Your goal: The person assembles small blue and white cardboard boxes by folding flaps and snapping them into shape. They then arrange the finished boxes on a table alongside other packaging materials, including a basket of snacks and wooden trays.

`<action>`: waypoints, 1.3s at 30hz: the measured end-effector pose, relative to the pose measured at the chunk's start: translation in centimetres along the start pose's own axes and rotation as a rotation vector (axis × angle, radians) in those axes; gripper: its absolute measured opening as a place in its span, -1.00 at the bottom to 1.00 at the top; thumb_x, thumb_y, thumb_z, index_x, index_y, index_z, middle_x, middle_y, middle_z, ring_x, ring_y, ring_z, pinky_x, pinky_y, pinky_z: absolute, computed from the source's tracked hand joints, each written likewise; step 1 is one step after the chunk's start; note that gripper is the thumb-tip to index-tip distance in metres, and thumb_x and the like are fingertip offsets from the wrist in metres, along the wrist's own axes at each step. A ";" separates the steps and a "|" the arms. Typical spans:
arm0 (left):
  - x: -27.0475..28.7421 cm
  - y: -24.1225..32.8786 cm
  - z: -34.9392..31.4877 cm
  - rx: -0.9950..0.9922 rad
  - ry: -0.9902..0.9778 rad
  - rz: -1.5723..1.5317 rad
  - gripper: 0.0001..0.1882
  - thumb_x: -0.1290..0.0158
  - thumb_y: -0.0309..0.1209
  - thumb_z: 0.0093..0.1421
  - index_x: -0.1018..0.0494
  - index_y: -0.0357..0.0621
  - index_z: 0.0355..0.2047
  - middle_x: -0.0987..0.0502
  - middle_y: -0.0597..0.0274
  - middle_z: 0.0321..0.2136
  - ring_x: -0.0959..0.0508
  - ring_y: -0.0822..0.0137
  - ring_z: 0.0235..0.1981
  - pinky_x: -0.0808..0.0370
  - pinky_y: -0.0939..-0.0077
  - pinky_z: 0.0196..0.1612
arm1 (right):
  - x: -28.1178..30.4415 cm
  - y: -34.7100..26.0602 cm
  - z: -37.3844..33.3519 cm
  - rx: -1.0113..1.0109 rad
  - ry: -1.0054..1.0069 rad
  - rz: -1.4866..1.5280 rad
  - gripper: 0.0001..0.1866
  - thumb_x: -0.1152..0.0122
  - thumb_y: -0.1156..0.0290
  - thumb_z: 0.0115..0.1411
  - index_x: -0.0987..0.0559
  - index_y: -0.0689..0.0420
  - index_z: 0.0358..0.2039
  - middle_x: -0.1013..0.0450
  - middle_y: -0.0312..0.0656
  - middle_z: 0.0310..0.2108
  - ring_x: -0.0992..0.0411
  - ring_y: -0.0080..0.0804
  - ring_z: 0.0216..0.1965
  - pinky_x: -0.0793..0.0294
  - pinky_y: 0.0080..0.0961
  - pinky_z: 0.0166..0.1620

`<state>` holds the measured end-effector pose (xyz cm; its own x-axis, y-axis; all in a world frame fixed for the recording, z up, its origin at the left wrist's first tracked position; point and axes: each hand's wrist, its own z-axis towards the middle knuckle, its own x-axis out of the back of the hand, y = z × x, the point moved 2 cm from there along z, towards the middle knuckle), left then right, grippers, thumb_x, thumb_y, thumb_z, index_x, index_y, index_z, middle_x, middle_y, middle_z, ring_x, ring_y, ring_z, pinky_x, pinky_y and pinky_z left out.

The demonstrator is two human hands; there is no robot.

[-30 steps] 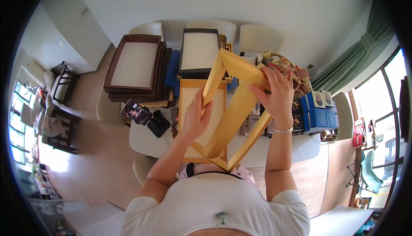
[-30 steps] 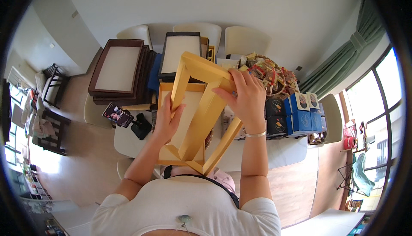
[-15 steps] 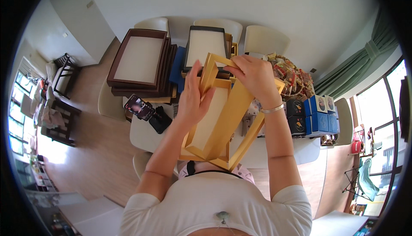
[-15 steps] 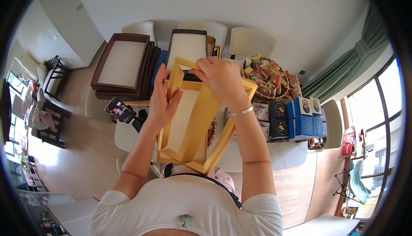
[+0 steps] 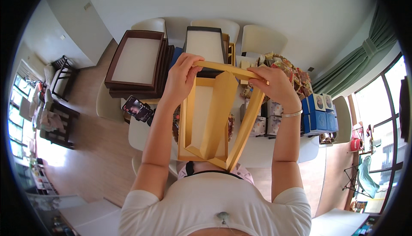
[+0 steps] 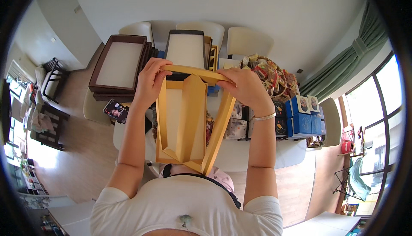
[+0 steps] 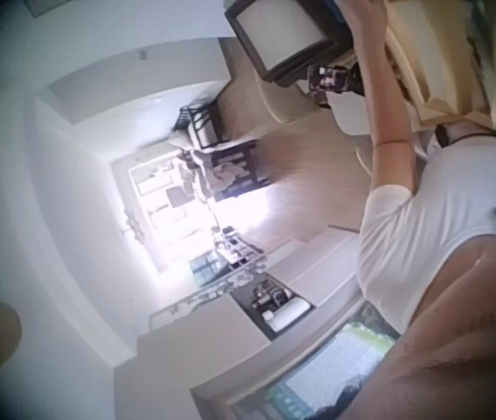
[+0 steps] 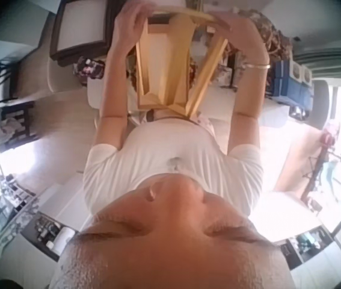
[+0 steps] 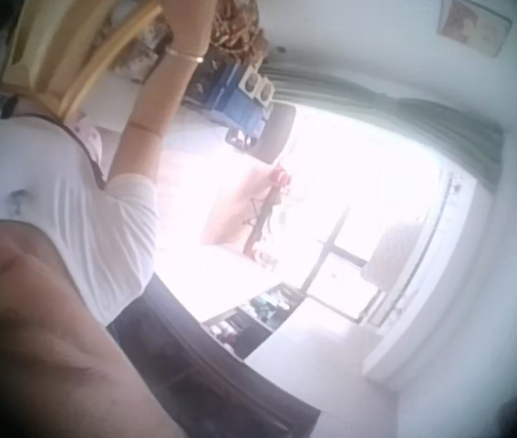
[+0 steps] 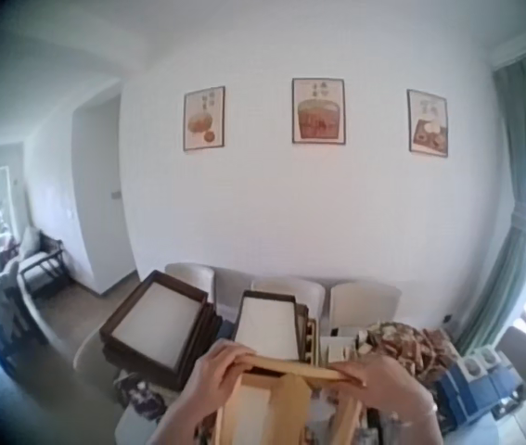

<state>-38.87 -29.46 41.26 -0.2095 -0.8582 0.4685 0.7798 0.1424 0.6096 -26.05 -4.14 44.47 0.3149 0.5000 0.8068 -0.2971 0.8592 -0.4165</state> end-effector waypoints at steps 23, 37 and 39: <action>-0.3 0.3 -6.8 0.241 0.255 -0.005 -0.85 0.04 -0.55 0.33 -0.45 -0.28 -0.12 -0.47 0.08 -0.29 -0.64 0.27 -0.39 -0.54 0.48 -0.36 | -13.5 -5.5 -0.6 -0.235 0.398 -0.009 -0.24 -0.40 0.11 0.07 -0.35 0.29 0.16 -0.53 -0.02 -0.25 -0.56 -0.11 -0.36 -0.57 -0.32 -0.38; -1.6 0.9 -0.1 0.398 -0.413 0.766 -0.57 -0.13 0.02 0.17 -0.59 -0.12 -0.27 -0.61 0.20 -0.51 -0.62 0.11 -0.29 -0.53 0.32 -0.29 | -16.5 -6.0 -0.1 -0.258 0.294 -0.052 -0.25 -0.36 0.01 0.03 -0.40 0.21 0.14 -0.57 -0.13 -0.35 -0.57 -0.17 -0.49 -0.55 -0.31 -0.46; -2.6 0.6 0.1 0.333 -0.399 0.654 -0.59 -0.11 -0.04 0.21 -0.57 -0.13 -0.20 -0.60 0.13 -0.29 -0.62 0.10 -0.29 -0.54 0.29 -0.24 | -16.9 -5.9 -0.1 -0.284 0.252 -0.072 -0.29 -0.34 0.02 0.05 -0.42 0.21 0.11 -0.57 -0.12 -0.37 -0.56 -0.16 -0.52 -0.54 -0.30 -0.48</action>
<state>-37.94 -27.07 40.48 -0.0172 -0.3220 0.9466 0.6150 0.7430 0.2640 -29.54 -17.66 33.21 0.5478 0.4184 0.7245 -0.0163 0.8711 -0.4908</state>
